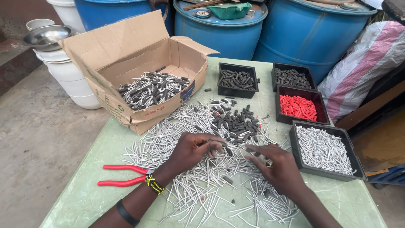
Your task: Assembling metal clips by sliding plastic sleeves onto them and sorting them into containers.
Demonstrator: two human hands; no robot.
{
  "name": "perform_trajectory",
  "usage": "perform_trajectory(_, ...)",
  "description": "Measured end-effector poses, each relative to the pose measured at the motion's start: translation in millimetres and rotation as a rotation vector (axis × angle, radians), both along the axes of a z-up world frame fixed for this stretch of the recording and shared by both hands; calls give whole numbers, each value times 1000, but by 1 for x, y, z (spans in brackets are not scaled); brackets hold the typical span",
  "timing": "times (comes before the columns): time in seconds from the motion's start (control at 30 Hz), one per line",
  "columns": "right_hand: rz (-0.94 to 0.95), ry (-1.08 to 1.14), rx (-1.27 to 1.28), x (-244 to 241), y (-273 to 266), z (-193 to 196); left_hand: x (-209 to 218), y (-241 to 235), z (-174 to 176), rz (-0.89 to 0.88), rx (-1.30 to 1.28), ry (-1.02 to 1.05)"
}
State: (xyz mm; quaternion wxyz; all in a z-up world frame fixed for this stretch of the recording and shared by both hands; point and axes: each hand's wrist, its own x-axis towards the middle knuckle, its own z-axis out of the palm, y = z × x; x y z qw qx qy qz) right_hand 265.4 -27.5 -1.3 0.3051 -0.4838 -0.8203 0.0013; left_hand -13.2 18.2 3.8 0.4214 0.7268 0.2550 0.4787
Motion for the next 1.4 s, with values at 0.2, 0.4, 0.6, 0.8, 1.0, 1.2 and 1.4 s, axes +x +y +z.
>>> perform_trajectory(0.2, -7, -135, -221, 6, 7, -30, -3, 7, -10, -12, -72, -13)
perform_trajectory(0.4, -26, 129, -176, -4, 5, -14, -2, 3, -5, -13, -188, -5)
perform_trajectory(0.6, -83, 344, -139, -13, -6, 1, 3, 2, -10, -74, -309, -114)
perform_trajectory(0.8, -12, 347, -111, -25, -24, 20, 14, -14, -4, -104, -317, -103)
perform_trajectory(1.0, -57, 525, -195, -22, -25, 18, 23, -15, -10, -142, -515, -218)
perform_trajectory(1.2, 5, 669, -300, -24, -28, 13, 31, -23, -12, -164, -537, -230)
perform_trajectory(1.4, -16, 616, -323, -25, -30, 15, 35, -18, -23, -227, -583, -331)
